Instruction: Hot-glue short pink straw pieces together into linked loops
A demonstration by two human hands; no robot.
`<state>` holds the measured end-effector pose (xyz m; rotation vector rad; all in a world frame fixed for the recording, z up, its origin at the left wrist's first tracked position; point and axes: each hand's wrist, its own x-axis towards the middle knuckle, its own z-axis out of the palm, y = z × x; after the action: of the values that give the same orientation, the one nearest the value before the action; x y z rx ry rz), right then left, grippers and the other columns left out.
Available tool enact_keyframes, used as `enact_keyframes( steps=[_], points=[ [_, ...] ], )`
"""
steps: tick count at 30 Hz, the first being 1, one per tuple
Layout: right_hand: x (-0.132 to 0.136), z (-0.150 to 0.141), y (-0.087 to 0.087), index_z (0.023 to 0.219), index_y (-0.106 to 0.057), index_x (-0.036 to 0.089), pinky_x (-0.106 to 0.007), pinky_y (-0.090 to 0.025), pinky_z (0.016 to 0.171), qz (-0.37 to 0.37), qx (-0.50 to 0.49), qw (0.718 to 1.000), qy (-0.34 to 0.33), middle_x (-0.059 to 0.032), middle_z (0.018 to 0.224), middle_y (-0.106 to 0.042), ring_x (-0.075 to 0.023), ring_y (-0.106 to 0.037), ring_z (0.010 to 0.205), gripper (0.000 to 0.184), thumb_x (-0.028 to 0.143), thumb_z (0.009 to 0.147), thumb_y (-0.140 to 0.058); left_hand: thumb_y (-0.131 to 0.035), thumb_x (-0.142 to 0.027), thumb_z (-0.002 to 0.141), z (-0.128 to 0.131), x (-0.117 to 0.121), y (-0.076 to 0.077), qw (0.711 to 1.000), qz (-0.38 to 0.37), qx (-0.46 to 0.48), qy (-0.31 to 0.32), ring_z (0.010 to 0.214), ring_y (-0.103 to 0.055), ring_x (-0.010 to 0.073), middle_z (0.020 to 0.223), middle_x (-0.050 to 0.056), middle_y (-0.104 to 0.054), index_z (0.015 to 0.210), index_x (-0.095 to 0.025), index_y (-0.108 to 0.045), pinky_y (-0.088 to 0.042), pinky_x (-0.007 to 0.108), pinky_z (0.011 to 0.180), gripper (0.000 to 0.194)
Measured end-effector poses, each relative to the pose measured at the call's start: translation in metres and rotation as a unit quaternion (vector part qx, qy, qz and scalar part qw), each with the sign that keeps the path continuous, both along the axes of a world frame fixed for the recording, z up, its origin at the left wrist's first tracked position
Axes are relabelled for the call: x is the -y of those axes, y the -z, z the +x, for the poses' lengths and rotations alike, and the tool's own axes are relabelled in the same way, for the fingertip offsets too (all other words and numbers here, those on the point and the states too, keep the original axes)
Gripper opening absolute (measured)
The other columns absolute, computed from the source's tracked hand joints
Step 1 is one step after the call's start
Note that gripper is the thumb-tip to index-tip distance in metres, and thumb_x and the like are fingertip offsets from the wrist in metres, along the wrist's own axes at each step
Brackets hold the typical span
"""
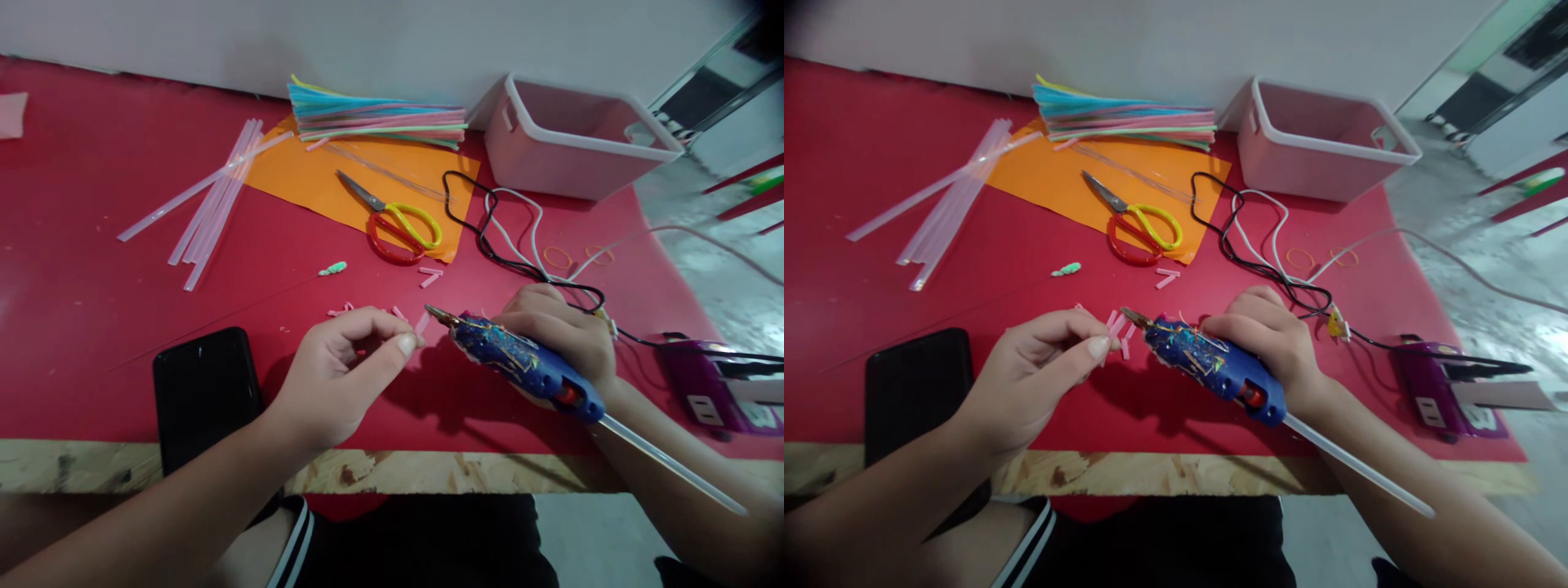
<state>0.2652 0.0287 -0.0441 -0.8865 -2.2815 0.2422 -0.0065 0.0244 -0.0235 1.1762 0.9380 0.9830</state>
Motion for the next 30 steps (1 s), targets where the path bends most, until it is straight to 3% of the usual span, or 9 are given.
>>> enact_keyframes(
  steps=[10, 15, 18, 21, 26, 30],
  points=[
    [0.000, -0.001, -0.002, 0.106, -0.064, 0.022, -0.039, -0.045, 0.071, 0.023, 0.009, 1.000, 0.017, -0.0038, 0.075, -0.064, -0.0190, -0.060, 0.067, 0.019, 0.028, 0.088, -0.063, -0.067, -0.015, 0.086, 0.001, 0.000, 0.001, 1.000, 0.000, -0.002, 0.000, 0.057, -0.049, 0.0073, 0.069, -0.002, -0.064, 0.074, -0.018, -0.069, -0.043, 0.020, 0.057, 0.013],
    [-0.004, -0.004, -0.002, 0.104, -0.063, 0.021, -0.037, -0.041, 0.072, 0.003, 0.095, 0.994, 0.055, -0.0032, 0.077, -0.064, -0.0191, -0.058, 0.070, 0.020, 0.029, 0.086, -0.061, -0.067, -0.019, 0.089, 0.001, 0.002, 0.003, 1.000, 0.016, -0.022, -0.011, 0.059, -0.050, 0.0086, 0.071, -0.002, -0.063, 0.080, -0.018, -0.070, -0.044, 0.021, 0.057, 0.010],
    [-0.007, -0.006, 0.000, 0.110, -0.064, 0.021, -0.040, -0.042, 0.079, -0.032, 0.166, 0.983, 0.075, -0.0044, 0.084, -0.068, -0.0220, -0.060, 0.078, 0.037, 0.015, 0.075, -0.057, -0.064, -0.021, 0.093, 0.000, 0.004, 0.005, 0.994, 0.081, -0.074, -0.013, 0.067, -0.056, 0.0121, 0.077, 0.000, -0.062, 0.085, -0.019, -0.070, -0.046, 0.024, 0.061, 0.009],
    [-0.007, -0.005, -0.001, 0.116, -0.068, 0.023, -0.044, -0.043, 0.085, -0.042, 0.181, 0.980, 0.070, -0.0064, 0.097, -0.068, -0.0246, -0.061, 0.090, 0.057, 0.005, 0.065, -0.051, -0.061, -0.019, 0.095, -0.001, 0.006, 0.006, 0.970, 0.197, -0.143, -0.009, 0.070, -0.057, 0.0142, 0.078, 0.001, -0.061, 0.089, -0.020, -0.069, -0.046, 0.027, 0.065, 0.010],
    [-0.001, -0.007, -0.014, 0.104, -0.074, 0.024, -0.049, -0.046, 0.088, 0.020, 0.075, 0.994, 0.072, -0.0090, 0.105, -0.066, -0.0269, -0.060, 0.095, 0.039, 0.008, 0.076, -0.053, -0.060, -0.008, 0.094, -0.002, 0.009, 0.009, 0.921, 0.337, -0.197, 0.016, 0.080, -0.061, 0.0135, 0.087, 0.004, -0.067, 0.094, -0.016, -0.070, -0.050, 0.025, 0.077, 0.013],
    [0.009, -0.022, -0.023, 0.106, -0.069, 0.022, -0.043, -0.049, 0.082, -0.017, -0.028, 0.999, 0.004, -0.0070, 0.097, -0.066, -0.0226, -0.062, 0.088, 0.024, 0.023, 0.083, -0.068, -0.060, -0.005, 0.093, -0.001, 0.010, 0.015, 0.892, 0.400, -0.209, 0.034, 0.084, -0.061, 0.0114, 0.092, 0.004, -0.064, 0.099, -0.014, -0.072, -0.050, 0.021, 0.078, 0.016]
  ],
)
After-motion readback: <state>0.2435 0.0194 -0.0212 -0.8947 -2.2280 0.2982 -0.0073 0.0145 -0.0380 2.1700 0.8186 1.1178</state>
